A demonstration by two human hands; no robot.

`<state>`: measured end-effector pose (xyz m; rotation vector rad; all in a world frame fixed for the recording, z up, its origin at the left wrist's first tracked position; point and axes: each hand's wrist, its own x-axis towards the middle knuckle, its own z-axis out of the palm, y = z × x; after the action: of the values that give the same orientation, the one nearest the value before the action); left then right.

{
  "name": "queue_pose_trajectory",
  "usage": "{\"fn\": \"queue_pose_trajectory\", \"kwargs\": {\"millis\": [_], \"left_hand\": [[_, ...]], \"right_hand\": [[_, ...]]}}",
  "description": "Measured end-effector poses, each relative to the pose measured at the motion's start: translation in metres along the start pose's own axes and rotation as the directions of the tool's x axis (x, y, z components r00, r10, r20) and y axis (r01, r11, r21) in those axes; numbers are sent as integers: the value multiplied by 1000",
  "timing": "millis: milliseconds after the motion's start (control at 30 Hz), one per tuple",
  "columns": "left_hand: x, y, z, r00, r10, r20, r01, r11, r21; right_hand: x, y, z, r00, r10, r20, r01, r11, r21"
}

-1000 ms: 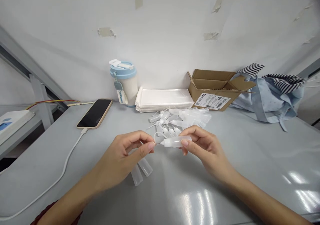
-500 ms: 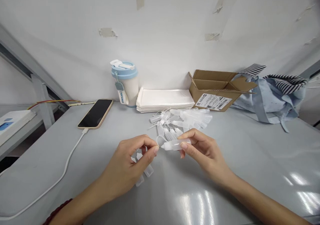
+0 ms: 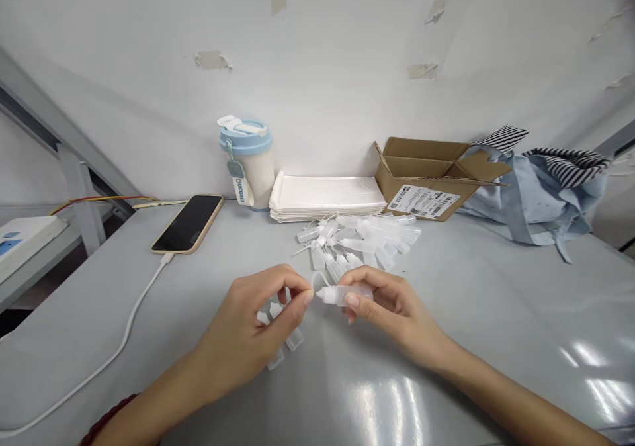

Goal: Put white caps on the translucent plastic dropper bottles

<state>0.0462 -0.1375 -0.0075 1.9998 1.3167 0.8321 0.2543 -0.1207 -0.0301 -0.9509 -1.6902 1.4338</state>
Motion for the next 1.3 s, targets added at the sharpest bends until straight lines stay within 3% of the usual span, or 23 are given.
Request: {"fn": "queue_pose_trajectory", "kwargs": {"millis": [167, 500, 733, 967, 1300], "left_hand": [[-2, 0, -2, 986, 166, 11, -166, 985, 41], [0, -4, -4, 974, 227, 9, -227, 972, 67], [-3, -4, 3, 999, 52, 9, -52, 998, 25], [-3, -1, 8, 996, -82, 31, 83, 996, -30], [-3, 0, 12, 986, -159, 50, 165, 977, -134]], "right_hand": [[0, -2, -3, 994, 31, 103, -28, 999, -28], [2, -3, -3, 999, -13, 40, 16, 998, -57], [-1, -2, 0, 993, -115, -10, 111, 976, -188], [-6, 5, 3, 974, -225, -36, 201, 923, -328], [-4, 10, 3, 964, -266, -28, 236, 894, -382]]}}
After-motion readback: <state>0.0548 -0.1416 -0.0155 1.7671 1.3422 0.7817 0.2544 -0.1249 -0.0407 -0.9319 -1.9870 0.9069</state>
